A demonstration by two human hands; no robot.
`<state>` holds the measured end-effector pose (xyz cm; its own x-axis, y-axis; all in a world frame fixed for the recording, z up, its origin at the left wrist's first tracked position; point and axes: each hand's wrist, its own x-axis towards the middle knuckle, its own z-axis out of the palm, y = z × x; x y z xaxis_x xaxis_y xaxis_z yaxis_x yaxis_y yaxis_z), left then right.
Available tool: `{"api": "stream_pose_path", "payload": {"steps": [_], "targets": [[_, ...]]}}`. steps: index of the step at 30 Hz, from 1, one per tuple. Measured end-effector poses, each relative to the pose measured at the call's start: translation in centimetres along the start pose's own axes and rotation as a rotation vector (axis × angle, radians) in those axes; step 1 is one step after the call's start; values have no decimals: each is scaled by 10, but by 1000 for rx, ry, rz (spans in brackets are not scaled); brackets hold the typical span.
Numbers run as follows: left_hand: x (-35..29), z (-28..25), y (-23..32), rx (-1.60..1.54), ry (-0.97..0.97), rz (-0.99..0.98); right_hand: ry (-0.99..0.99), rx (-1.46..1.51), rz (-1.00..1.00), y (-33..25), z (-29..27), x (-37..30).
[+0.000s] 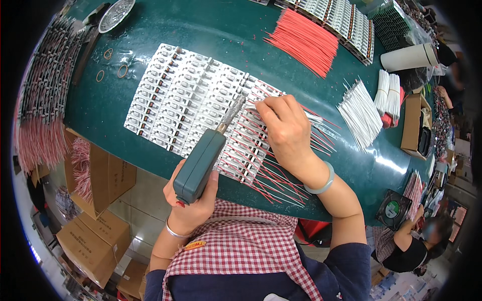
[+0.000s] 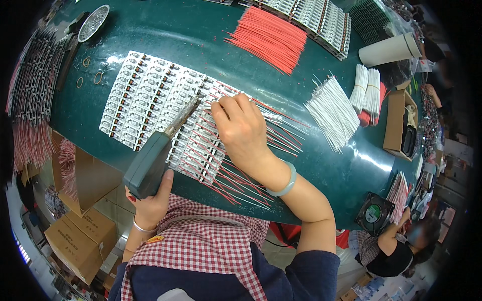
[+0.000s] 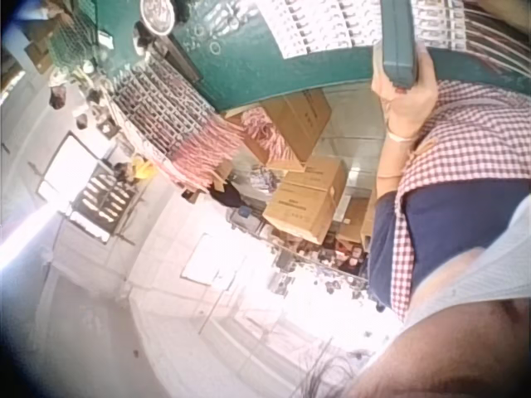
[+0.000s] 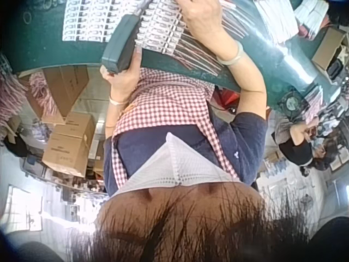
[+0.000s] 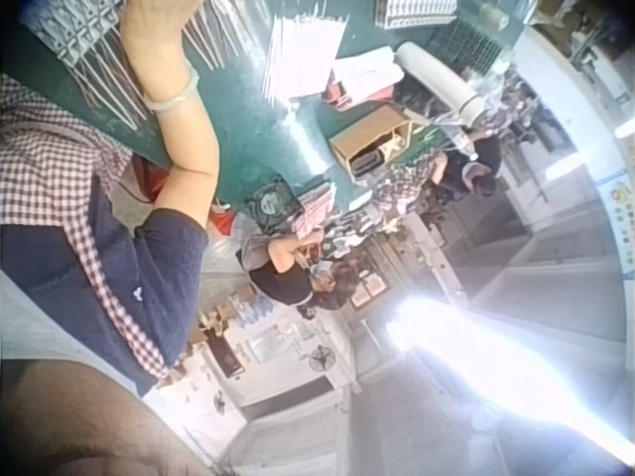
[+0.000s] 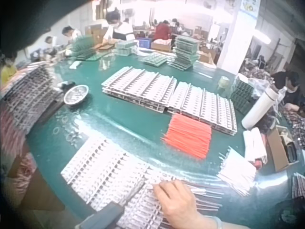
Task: The person uses a soldering iron to attach red and white wires to a white plastic grid on a green workbench. They repeatedly pick up individual wires, place them into slots on the grid, and apply the soldering iron to secure them. The person continues this process across multiple rows of the grid throughout the clip.
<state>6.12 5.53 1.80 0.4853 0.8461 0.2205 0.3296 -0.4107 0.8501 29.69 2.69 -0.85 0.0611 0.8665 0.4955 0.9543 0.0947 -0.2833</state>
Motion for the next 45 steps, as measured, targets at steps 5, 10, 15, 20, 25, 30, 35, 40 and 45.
{"api": "stream_pose_path", "payload": {"steps": [5,10,15,20,25,30,35,40,45], "targets": [[4,2,-1,-3,-9,41,-6,-14,-11,3,2,-1],[4,4,-2,-26,-20,5,3,1,-9,2,2,0],[5,5,-2,6,-25,34,9,2,-12,3,4,0],[3,4,-3,19,-17,40,8,7,-21,3,4,1],[1,-3,4,104,23,23,-2,4,-24,3,4,1],[1,-10,1,98,94,-32,-7,-1,-25,3,2,1],[-1,-12,-3,124,149,23,-14,0,-13,2,3,1],[11,-34,-1,17,316,-186,71,79,61,7,-1,-1],[73,-127,14,335,778,242,97,228,262,16,-18,5]]}}
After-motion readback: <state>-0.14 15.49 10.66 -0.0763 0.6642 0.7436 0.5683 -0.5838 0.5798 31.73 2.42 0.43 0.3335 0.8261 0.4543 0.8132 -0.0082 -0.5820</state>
